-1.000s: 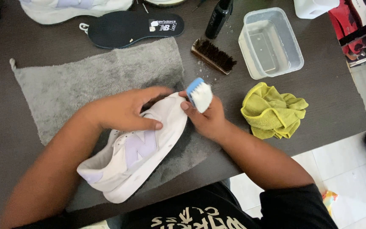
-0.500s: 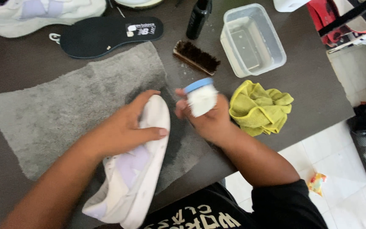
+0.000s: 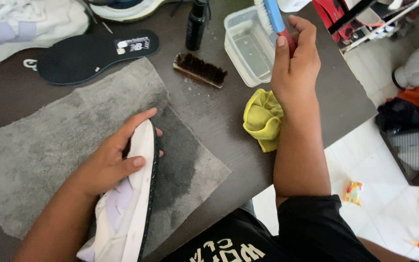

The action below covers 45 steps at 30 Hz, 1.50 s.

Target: The person cleans a white New Balance sneaker by first applying a liquid cleaner from a black bottle, then scrubbing the upper with a blue brush dipped in water, and finally wiping the shoe with a yellow cloth. The person handles the shoe, brush, and cloth throughout the process.

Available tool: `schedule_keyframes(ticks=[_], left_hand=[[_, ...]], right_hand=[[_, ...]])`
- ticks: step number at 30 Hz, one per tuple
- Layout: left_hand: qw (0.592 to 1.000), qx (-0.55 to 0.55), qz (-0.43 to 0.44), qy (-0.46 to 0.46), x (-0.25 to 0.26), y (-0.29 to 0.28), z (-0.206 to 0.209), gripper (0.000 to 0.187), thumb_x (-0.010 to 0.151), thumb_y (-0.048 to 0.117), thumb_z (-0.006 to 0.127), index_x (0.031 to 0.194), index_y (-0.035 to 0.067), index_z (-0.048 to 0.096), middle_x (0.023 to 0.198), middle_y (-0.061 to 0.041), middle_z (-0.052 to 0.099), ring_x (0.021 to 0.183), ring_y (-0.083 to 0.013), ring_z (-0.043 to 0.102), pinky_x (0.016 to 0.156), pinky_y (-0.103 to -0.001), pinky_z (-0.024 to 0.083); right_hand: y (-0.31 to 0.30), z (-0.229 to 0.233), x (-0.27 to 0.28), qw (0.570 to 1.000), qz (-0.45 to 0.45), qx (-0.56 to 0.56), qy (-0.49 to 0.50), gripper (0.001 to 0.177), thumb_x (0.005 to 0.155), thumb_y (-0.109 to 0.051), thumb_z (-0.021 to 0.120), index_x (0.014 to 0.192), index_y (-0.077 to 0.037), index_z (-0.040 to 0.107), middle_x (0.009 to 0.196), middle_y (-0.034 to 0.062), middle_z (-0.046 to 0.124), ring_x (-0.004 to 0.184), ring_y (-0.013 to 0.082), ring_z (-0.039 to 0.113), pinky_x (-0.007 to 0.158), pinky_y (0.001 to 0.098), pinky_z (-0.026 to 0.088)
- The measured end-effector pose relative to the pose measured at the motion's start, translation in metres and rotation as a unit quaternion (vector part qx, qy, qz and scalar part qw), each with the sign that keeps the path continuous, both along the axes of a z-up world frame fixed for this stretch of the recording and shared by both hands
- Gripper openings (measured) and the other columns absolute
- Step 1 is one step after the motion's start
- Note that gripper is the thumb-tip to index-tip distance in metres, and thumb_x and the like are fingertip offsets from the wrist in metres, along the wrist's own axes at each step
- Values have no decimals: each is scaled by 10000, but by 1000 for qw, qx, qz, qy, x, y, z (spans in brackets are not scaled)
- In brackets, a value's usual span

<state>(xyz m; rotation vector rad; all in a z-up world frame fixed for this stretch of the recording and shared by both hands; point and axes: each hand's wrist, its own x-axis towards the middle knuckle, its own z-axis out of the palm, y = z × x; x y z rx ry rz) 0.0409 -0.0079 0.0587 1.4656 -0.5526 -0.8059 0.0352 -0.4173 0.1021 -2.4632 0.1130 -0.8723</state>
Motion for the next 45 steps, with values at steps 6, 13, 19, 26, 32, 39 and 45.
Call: schedule_keyframes(ticks=[6,13,19,26,32,39,45], left_hand=[[999,-11,-34,-19,7,2,-4,1094,775,660,664,1666,139,303,1352,-106,628,1057,-231,788,733,-336,628],[999,-24,-26,2,5,3,-7,1073,782,569,703,1669,122,295,1386,-112,609,1071,-239,790,675,-317,621],[999,-36,-23,22,5,4,-10,1065,793,535,725,1675,124,289,1390,-115,606,1082,-260,793,700,-321,614],[999,-20,-31,2,9,4,-13,1095,771,606,730,1662,140,298,1378,-120,627,1100,-265,806,699,-341,651],[999,-40,-34,9,8,4,-9,1051,815,567,742,1661,138,291,1380,-117,613,1100,-251,786,688,-332,662],[999,-27,-30,20,8,4,-8,1094,790,609,751,1665,145,288,1386,-116,623,1112,-266,801,733,-349,657],[999,-22,-24,38,9,5,-9,1109,771,605,763,1667,155,291,1401,-112,625,1118,-267,799,756,-343,638]], right_hand=[[-26,-37,10,989,-82,-113,-54,268,1115,-301,591,1285,-109,668,1101,61,739,895,256,658,785,414,508],[-22,-46,18,990,-122,-66,-17,167,942,-297,792,1018,-210,671,999,-48,696,973,224,627,932,456,347],[-27,-54,21,990,-135,-45,-2,241,885,-297,893,957,-216,677,1021,-45,669,1045,199,652,995,453,331],[-44,-72,27,989,-132,-61,24,265,845,-382,934,954,-232,745,1117,-8,695,1096,242,642,977,469,337],[-45,-73,25,991,-108,-81,12,282,864,-349,952,941,-203,723,1059,-22,712,1082,247,651,948,480,366],[-28,-55,20,992,-111,-34,55,269,892,-333,901,887,-198,668,1009,-55,725,1095,229,625,984,453,344],[-25,-52,18,991,-109,-38,63,301,895,-336,893,860,-199,627,985,-65,721,1102,212,620,982,441,349]])
